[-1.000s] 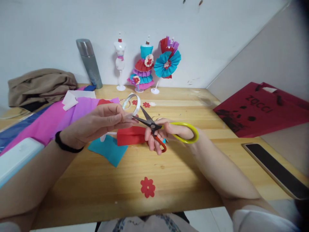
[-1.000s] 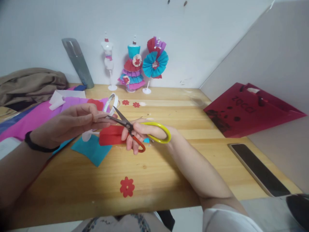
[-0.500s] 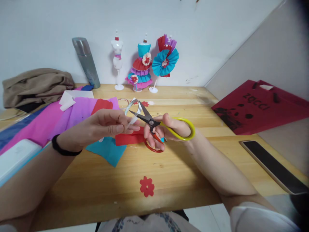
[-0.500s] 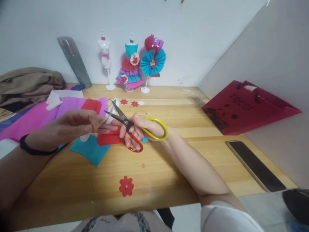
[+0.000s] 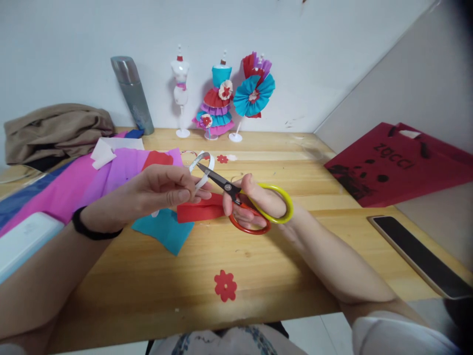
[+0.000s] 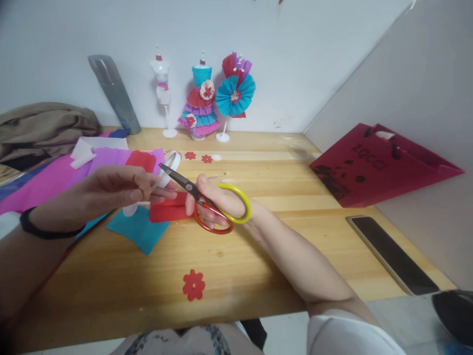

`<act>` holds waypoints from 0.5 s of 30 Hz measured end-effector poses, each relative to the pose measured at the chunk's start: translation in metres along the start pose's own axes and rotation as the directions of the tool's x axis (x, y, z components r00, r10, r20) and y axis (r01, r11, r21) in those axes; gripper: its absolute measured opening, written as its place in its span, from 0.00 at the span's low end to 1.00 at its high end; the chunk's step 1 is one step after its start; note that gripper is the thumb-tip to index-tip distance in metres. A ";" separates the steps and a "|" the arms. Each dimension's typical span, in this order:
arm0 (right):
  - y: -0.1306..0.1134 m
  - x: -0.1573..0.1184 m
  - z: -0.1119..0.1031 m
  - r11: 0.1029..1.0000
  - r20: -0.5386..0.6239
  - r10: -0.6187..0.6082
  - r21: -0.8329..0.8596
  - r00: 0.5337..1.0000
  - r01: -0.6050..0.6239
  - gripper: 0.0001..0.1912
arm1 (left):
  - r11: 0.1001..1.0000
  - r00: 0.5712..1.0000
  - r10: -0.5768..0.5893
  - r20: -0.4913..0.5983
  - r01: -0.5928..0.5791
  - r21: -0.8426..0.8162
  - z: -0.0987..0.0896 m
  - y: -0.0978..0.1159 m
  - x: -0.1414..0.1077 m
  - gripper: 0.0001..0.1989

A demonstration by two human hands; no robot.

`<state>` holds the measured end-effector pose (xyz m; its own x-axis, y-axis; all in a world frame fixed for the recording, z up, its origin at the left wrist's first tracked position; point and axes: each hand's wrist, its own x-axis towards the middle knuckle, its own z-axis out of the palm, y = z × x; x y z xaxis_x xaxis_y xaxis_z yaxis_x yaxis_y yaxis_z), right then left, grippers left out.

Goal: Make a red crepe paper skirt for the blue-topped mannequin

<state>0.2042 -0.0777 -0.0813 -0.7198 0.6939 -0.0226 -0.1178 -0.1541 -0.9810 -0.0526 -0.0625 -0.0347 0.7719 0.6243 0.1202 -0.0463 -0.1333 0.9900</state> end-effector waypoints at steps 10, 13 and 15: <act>0.005 -0.001 0.019 0.999 -0.104 -0.002 -0.040 0.995 -0.003 0.33 | 0.998 0.996 -0.056 -0.068 0.057 0.013 0.001 0.003 0.000 0.13; 0.006 -0.003 0.020 1.000 -0.057 -0.002 -0.029 0.998 0.001 0.31 | 0.999 0.992 -0.040 -0.121 0.041 0.007 0.002 0.006 0.001 0.14; 0.007 -0.003 0.019 0.997 -0.019 -0.039 -0.061 0.999 0.038 0.32 | 0.999 0.986 -0.044 -0.163 0.042 -0.016 0.002 0.006 0.002 0.12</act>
<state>0.1926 -0.0947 -0.0848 -0.7016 0.7125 0.0120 -0.1027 -0.0844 -0.9911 -0.0504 -0.0638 -0.0286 0.6593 0.7468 0.0868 -0.0241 -0.0944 0.9952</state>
